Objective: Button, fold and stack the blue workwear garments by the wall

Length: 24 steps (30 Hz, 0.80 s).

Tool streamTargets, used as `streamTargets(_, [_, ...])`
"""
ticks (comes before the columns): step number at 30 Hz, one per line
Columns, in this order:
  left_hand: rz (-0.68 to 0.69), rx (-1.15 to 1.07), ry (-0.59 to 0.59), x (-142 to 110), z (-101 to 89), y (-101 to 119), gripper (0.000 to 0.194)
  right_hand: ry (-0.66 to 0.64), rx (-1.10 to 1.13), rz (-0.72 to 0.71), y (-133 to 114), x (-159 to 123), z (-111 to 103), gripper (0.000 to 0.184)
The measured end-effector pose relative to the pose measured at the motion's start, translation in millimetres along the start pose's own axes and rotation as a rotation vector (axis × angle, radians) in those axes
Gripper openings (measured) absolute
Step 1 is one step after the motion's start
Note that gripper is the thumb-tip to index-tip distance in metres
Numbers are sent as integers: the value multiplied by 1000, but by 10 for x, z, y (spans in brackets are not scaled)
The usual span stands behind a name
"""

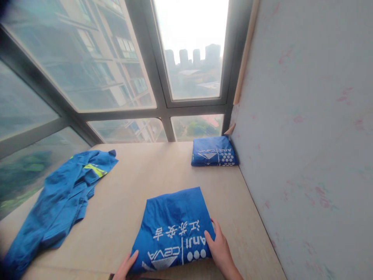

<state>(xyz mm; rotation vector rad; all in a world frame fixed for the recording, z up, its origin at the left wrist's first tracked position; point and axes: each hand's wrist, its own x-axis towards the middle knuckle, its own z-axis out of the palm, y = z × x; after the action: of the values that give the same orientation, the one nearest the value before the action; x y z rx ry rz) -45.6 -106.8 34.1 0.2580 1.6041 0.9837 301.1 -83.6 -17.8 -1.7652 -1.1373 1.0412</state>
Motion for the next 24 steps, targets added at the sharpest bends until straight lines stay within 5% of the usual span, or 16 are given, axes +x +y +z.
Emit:
streamTargets(5, [-13, -120, -104, -52, 387, 196, 43, 128, -41, -65, -205, 64, -87, 54])
streamTargets(10, [222, -55, -94, -144, 784, 470, 49, 161, -3, -132, -539, 234, -373, 55])
streamTargets(14, [335, -57, -209, -181, 1154, 882, 49, 196, 32, -183, -915, 539, -713, 56])
streamTargets(18, [469, -136, -377, -80, 1771, 1414, 41, 301, 35, -299, -1443, 1009, -1131, 57])
streamTargets(24, [611, -263, -671, 422, 3050, 2244, 33, 514, 33, -497, -2042, 2112, -1782, 57])
